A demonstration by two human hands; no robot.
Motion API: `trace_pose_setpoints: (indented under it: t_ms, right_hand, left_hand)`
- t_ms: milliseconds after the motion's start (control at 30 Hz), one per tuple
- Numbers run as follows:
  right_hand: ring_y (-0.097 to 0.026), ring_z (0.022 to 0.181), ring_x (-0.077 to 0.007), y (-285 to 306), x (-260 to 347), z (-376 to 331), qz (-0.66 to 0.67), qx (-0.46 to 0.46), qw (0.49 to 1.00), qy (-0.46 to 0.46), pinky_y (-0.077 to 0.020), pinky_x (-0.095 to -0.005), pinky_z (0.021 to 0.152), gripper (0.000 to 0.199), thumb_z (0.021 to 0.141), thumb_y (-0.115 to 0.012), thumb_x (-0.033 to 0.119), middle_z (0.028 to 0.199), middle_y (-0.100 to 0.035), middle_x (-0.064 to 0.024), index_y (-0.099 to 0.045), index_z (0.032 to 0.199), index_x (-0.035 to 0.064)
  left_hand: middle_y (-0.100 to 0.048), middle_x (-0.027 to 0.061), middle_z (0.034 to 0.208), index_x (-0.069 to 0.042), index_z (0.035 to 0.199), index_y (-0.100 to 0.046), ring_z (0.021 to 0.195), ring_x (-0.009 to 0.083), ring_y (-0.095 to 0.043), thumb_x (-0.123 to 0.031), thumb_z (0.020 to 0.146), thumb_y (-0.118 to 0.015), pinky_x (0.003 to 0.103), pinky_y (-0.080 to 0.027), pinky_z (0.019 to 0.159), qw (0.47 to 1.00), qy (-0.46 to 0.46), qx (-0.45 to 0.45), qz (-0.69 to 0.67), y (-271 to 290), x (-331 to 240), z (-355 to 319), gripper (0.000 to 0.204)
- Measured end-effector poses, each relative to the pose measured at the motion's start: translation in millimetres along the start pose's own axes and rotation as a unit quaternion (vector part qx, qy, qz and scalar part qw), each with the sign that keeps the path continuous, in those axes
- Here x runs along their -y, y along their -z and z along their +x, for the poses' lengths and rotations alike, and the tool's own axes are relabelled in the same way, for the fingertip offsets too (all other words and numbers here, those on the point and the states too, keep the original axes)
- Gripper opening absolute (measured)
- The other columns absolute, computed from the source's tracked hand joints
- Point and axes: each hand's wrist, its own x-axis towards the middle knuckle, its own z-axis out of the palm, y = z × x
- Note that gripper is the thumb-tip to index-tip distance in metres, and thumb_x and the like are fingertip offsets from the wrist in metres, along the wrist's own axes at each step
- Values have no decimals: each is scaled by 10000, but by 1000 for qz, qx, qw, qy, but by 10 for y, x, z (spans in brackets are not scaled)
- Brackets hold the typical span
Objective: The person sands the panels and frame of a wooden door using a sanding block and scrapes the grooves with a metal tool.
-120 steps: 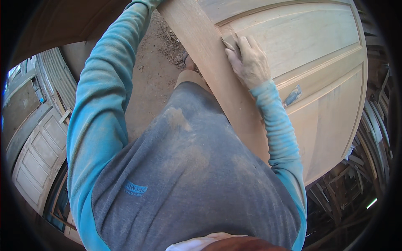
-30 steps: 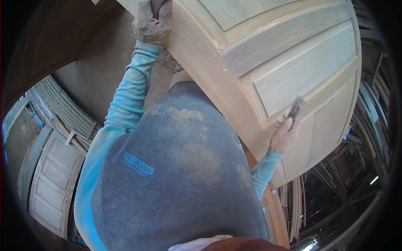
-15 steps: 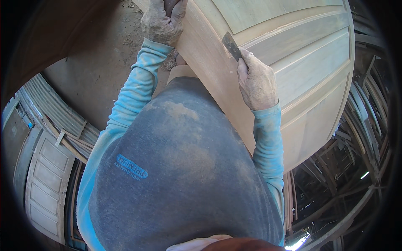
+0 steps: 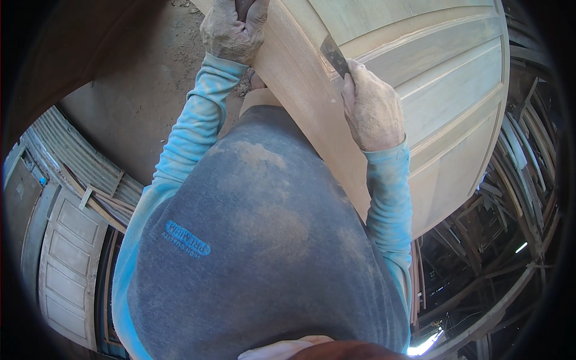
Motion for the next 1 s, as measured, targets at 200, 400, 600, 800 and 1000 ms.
trace_pose_setpoints:
  t_ms: [200, 400, 600, 800, 1000]
  right_hand:
    - [-703, 829, -398, 19, 75, 9, -41, 71, 996, -20, -557, -503, 731, 215, 987, -571, 127, 891, -701, -197, -654, 1155, 22]
    - [-707, 849, -399, 60, 19, -126, -76, 83, 993, -42, -569, -492, 749, 240, 987, -570, 123, 946, -712, -209, -646, 1188, 16]
    - [-718, 868, -391, -2, -74, -185, 6, 29, 999, -28, -564, -485, 750, 281, 984, -569, 103, 981, -708, -222, -642, 1237, 6]
    - [-696, 875, -439, 265, -623, -682, 41, -54, 972, -226, -539, -515, 753, 289, 979, -556, 101, 949, -703, -244, -641, 1246, 29]
    - [-694, 885, -451, -114, -616, -1055, 62, -72, 958, -272, -536, -522, 766, 301, 985, -563, 104, 959, -697, -279, -636, 1264, 19]
  left_hand:
    - [-727, 191, 1018, -60, 1294, -584, 905, 336, -749, -241, 994, -690, 386, -578, 761, 999, 27, 29, 10, 63, -69, 30, 366]
    - [-727, 200, 1041, -57, 1304, -585, 914, 343, -746, -239, 994, -687, 384, -575, 776, 1000, -4, -2, -1, 25, 9, 10, 374]
    - [-725, 197, 1053, -45, 1301, -584, 944, 340, -742, -239, 998, -684, 377, -572, 803, 1000, -8, 5, 10, 15, 25, -4, 373]
    - [-753, 131, 1022, -23, 1233, -612, 915, 249, -731, -284, 979, -725, 350, -568, 825, 999, 34, 2, -15, -13, 85, -59, 381]
    - [-792, 78, 1019, -3, 1220, -595, 860, 128, -726, -302, 997, -728, 278, -564, 823, 998, 53, 19, -35, -22, 62, -60, 396]
